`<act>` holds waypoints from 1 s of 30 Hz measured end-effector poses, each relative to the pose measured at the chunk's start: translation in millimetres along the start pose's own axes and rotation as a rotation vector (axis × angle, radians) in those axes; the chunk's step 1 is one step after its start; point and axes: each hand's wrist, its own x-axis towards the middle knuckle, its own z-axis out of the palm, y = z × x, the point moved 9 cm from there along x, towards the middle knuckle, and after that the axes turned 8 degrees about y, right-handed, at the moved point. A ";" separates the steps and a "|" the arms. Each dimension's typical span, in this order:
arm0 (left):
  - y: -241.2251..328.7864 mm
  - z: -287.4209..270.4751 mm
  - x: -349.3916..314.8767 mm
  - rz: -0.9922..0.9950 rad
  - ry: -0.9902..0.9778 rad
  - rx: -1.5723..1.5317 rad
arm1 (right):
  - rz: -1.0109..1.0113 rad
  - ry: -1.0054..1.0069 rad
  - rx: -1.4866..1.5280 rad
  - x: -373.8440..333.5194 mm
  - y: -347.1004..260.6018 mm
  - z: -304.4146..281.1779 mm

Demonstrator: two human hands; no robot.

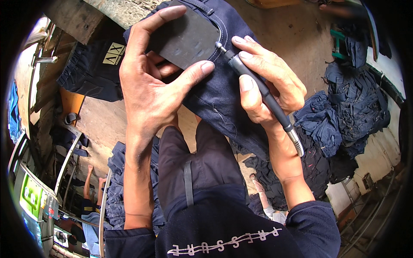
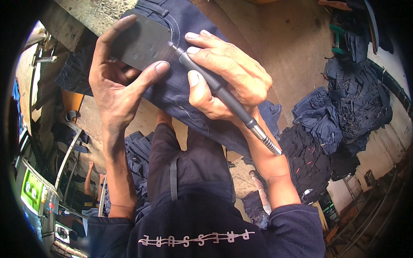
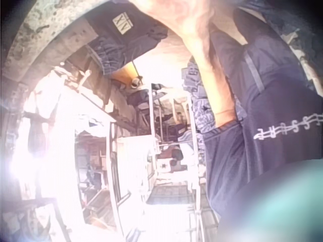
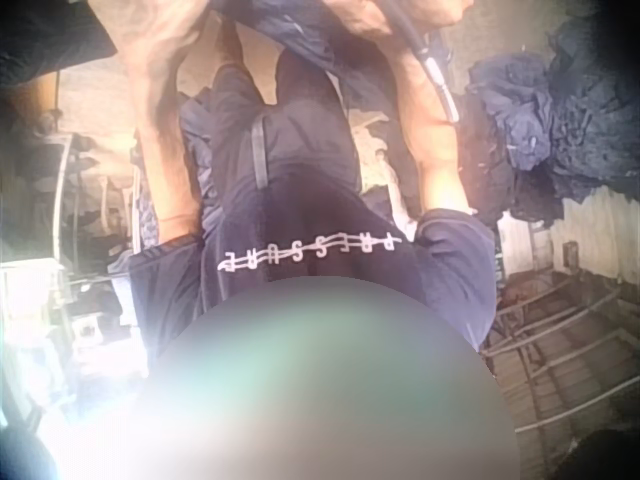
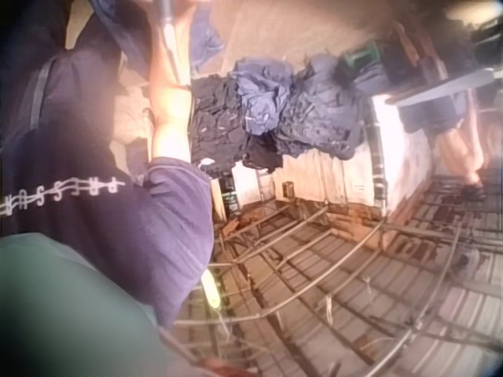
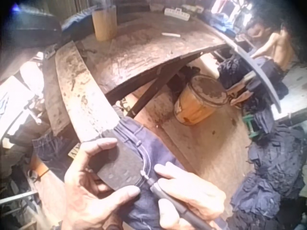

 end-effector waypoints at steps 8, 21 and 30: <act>-4.0 -7.8 8.2 0.332 -0.113 0.176 | -0.015 -0.011 0.022 -0.6 -1.3 -0.2; -5.3 -5.0 0.8 0.292 -0.089 0.118 | -0.027 0.003 -0.004 -2.1 -0.9 -0.1; -3.6 -31.0 10.9 0.222 -0.154 0.106 | -0.054 -0.064 0.090 -15.1 -35.3 11.6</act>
